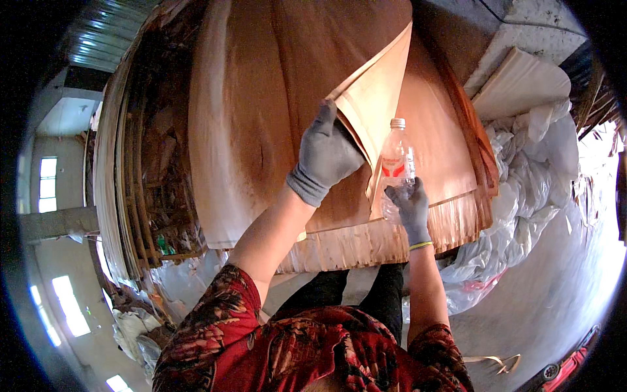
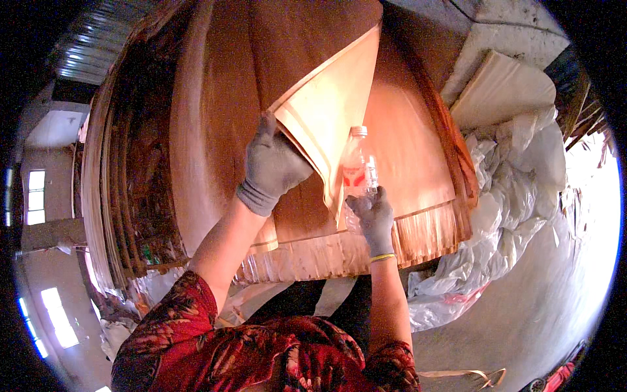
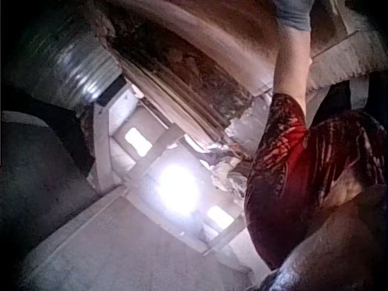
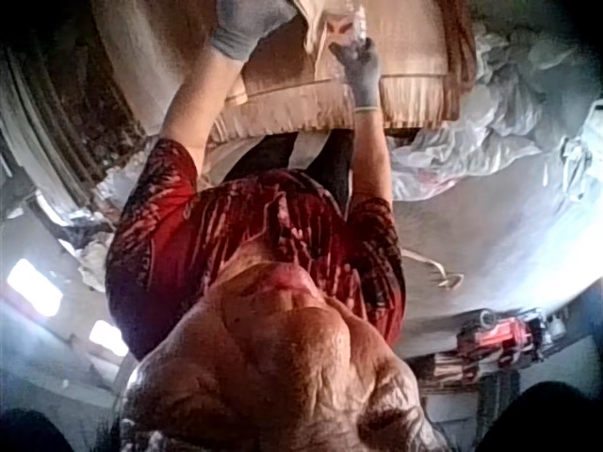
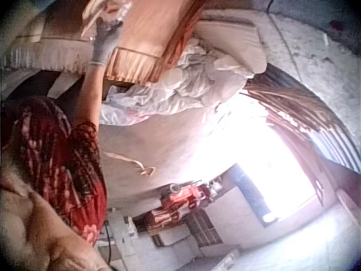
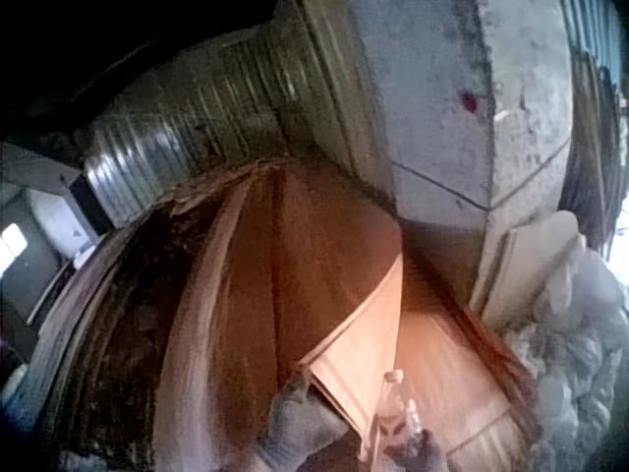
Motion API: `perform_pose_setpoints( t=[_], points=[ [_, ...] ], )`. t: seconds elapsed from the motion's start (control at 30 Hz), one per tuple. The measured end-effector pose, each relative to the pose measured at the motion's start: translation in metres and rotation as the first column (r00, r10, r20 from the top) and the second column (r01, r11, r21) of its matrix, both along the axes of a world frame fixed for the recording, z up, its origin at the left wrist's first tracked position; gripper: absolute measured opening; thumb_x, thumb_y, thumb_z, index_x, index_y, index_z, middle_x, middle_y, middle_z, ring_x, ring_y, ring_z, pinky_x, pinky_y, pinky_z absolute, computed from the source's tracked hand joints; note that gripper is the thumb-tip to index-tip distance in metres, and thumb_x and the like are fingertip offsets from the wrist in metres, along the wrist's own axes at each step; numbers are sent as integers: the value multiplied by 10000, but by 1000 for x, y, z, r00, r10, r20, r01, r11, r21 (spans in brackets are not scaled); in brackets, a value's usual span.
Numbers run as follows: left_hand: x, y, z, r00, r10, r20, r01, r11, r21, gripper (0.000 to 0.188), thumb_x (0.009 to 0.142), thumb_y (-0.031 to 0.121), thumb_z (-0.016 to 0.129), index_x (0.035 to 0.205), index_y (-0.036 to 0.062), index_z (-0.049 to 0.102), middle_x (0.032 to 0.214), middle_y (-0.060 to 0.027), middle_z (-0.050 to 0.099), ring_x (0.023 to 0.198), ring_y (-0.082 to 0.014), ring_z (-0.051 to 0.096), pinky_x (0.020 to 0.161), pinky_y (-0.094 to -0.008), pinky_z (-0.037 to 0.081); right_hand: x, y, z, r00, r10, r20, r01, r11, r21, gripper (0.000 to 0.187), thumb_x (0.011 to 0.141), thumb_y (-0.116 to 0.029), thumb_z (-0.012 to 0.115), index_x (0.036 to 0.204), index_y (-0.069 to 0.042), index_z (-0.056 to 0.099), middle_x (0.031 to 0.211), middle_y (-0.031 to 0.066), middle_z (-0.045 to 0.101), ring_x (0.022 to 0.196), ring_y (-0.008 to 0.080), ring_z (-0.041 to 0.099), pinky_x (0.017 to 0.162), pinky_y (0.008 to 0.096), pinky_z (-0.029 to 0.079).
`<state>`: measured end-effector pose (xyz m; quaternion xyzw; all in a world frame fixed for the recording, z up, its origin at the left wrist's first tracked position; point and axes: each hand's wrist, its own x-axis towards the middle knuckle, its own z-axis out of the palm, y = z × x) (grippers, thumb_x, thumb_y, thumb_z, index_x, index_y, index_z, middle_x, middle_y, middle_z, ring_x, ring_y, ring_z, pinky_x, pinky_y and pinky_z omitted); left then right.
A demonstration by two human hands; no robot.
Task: The person wipes the surface of a large, curved wooden object using a plastic bottle. They repeatedly rub the bottle against the wood's surface, moving from one section to another in a repetitive manner.
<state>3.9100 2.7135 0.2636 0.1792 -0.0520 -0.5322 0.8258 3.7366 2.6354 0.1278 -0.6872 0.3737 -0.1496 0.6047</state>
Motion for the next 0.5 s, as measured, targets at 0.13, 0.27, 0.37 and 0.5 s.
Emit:
perform_pose_setpoints(
  t=[0.13, 0.27, 0.37, 0.5],
  points=[
    [0, -8, -9, 986, 40, 162, -59, 992, 113, 524, 849, 403, 467, 1229, 53, 379, 1257, -121, 391, 1165, -252, 357, 994, -375, 238, -1, 2, -18, 938, -207, 277, 26, 841, 541, 276, 724, -83, 673, 904, -28, 472, 738, 33, 557, 641, 117, 566, 563, 224, 458],
    [1, -20, -54, 573, -15, 819, -492, 793, 358, 330, 841, 317, 501, 956, 8, 527, 911, -176, 561, 858, -253, 557, 737, -345, 425, -4, 2, -26, 938, -237, 253, 36, 794, 607, 299, 712, -33, 683, 924, -24, 472, 748, -3, 514, 669, 86, 533, 580, 200, 453],
    [-21, -34, -17, 364, -341, 867, -578, 647, 497, 291, 833, 236, 506, 710, -26, 536, 629, -182, 559, 620, -248, 585, 537, -334, 424, -22, -10, -31, 962, -222, 160, 104, 837, 538, 309, 710, -20, 685, 939, -23, 477, 775, -16, 498, 674, 79, 508, 592, 202, 455],
    [-30, -33, -13, -1, -405, 914, -727, 628, 277, 277, 818, 171, 512, 628, -32, 504, 584, -201, 530, 515, -284, 536, 470, -374, 381, -53, -10, -27, 935, -336, 111, 207, 774, 599, 310, 698, -9, 682, 931, -31, 478, 807, 10, 513, 684, 101, 535, 611, 236, 475]
  ],
)
